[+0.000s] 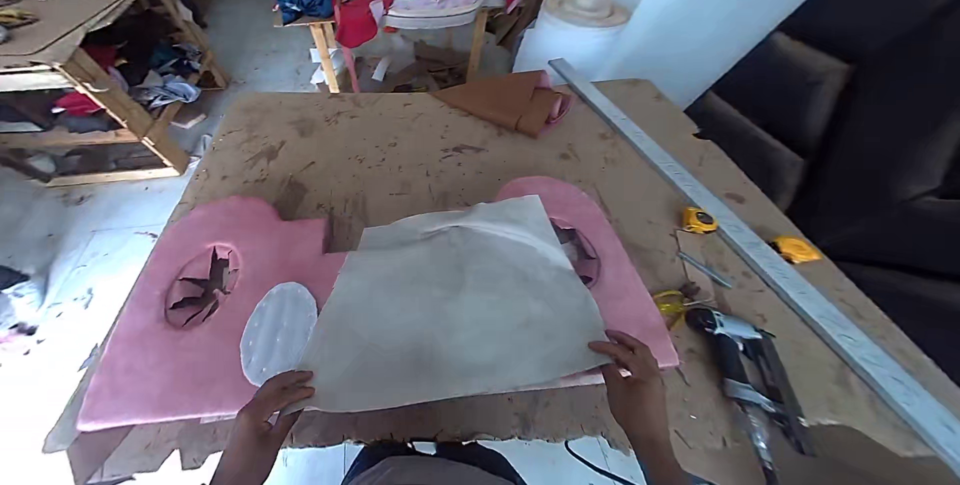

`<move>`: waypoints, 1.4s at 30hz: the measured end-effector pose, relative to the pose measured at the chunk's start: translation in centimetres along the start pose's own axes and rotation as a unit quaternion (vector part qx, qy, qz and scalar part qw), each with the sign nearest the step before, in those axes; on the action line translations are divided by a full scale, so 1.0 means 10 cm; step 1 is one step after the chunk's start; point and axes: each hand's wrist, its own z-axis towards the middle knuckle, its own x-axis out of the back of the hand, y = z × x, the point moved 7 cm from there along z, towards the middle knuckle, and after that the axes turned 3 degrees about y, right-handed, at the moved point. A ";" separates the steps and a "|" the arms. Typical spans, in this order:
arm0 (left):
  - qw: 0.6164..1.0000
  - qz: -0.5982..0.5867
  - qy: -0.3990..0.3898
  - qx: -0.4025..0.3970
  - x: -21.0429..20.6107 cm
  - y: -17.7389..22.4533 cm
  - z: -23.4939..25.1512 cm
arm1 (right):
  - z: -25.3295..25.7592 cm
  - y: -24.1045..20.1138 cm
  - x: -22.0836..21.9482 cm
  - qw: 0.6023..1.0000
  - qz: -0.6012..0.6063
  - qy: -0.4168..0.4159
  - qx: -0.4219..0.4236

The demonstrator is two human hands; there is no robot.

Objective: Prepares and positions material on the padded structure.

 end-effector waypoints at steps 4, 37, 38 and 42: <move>0.998 0.043 -0.014 0.053 -0.09 -0.01 -0.29 | -0.11 0.18 0.01 0.999 0.009 -0.048 -0.004; 0.960 0.047 0.057 0.272 0.91 -0.64 0.62 | -1.13 -3.76 -2.86 0.869 0.229 -0.436 -0.057; 0.957 0.002 0.079 0.280 0.94 -0.69 0.62 | -1.11 -3.88 -3.06 0.871 0.210 -0.442 -0.046; 0.923 -0.179 0.163 0.299 1.02 -0.90 0.57 | -1.01 -4.02 -3.55 0.883 0.160 -0.437 -0.062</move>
